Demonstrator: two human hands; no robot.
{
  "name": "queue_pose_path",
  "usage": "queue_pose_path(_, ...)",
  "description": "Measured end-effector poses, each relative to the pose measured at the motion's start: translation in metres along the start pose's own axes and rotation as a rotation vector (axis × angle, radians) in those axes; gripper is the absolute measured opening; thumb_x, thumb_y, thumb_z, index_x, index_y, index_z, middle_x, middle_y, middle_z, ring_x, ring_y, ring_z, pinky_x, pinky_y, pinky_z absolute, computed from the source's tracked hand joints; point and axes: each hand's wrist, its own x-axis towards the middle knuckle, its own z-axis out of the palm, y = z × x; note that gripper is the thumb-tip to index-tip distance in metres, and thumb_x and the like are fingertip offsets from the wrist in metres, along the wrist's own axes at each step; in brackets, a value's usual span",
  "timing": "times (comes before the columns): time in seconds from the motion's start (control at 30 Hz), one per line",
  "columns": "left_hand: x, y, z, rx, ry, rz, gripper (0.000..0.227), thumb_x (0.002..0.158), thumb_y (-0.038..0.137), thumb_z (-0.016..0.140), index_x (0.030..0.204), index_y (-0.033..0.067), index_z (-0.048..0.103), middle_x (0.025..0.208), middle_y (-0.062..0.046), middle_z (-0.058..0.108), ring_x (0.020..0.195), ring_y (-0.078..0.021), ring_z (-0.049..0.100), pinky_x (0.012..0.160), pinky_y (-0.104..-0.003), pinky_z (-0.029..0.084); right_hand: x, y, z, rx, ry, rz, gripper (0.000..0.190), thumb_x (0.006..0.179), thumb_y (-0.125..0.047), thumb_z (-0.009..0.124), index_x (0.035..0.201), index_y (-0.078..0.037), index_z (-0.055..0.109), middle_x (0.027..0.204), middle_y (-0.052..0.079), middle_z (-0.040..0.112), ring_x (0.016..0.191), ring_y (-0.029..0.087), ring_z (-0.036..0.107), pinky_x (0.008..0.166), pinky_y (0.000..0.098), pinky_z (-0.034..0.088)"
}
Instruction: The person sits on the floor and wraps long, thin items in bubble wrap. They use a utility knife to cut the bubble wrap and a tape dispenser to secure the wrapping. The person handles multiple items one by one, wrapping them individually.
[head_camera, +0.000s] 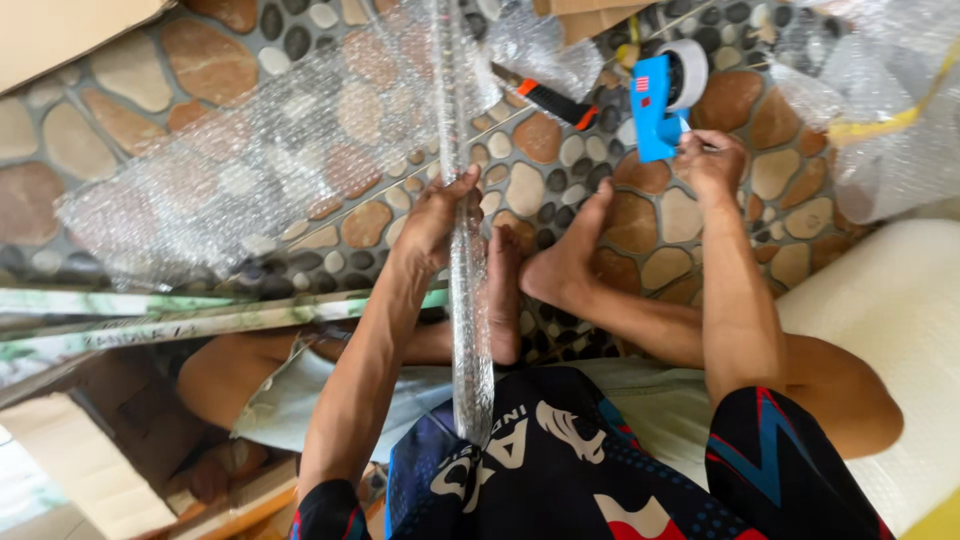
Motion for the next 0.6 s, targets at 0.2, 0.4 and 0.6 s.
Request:
queue_pose_path(0.2, 0.002, -0.009, -0.007, 0.098, 0.112, 0.127, 0.026, 0.097, 0.026, 0.077, 0.095, 0.007, 0.06, 0.063, -0.004, 0.053, 0.047, -0.0153, 0.056, 0.04, -0.028, 0.046, -0.044, 0.014, 0.006, 0.598, 0.304, 0.426, 0.033, 0.087, -0.036, 0.084, 0.105, -0.012, 0.071, 0.108, 0.015, 0.066, 0.11, 0.038, 0.081, 0.096, 0.0586, 0.067)
queue_pose_path(0.4, 0.001, -0.003, -0.004, 0.247, 0.17, 0.234, 0.025, 0.091, 0.025, 0.081, 0.088, 0.0049, 0.066, 0.056, -0.007, 0.053, 0.041, -0.016, 0.054, 0.036, -0.029, 0.047, -0.051, 0.033, -0.007, -0.76, 0.157, 0.342, 0.034, 0.097, -0.053, 0.071, 0.098, -0.02, 0.073, 0.085, 0.012, 0.073, 0.087, 0.038, 0.078, 0.06, 0.0528, 0.065)
queue_pose_path(0.6, -0.005, 0.01, 0.011, 0.446, 0.211, 0.379, 0.034, 0.089, 0.031, 0.084, 0.112, 0.0073, 0.074, 0.091, -0.015, 0.074, 0.088, -0.0223, 0.073, 0.081, -0.04, 0.06, -0.177, -0.162, 0.066, 0.18, -0.38, 0.253, 0.016, 0.1, -0.028, 0.075, 0.099, -0.013, 0.075, 0.075, 0.004, 0.071, 0.066, 0.012, 0.07, 0.055, 0.0263, 0.058)
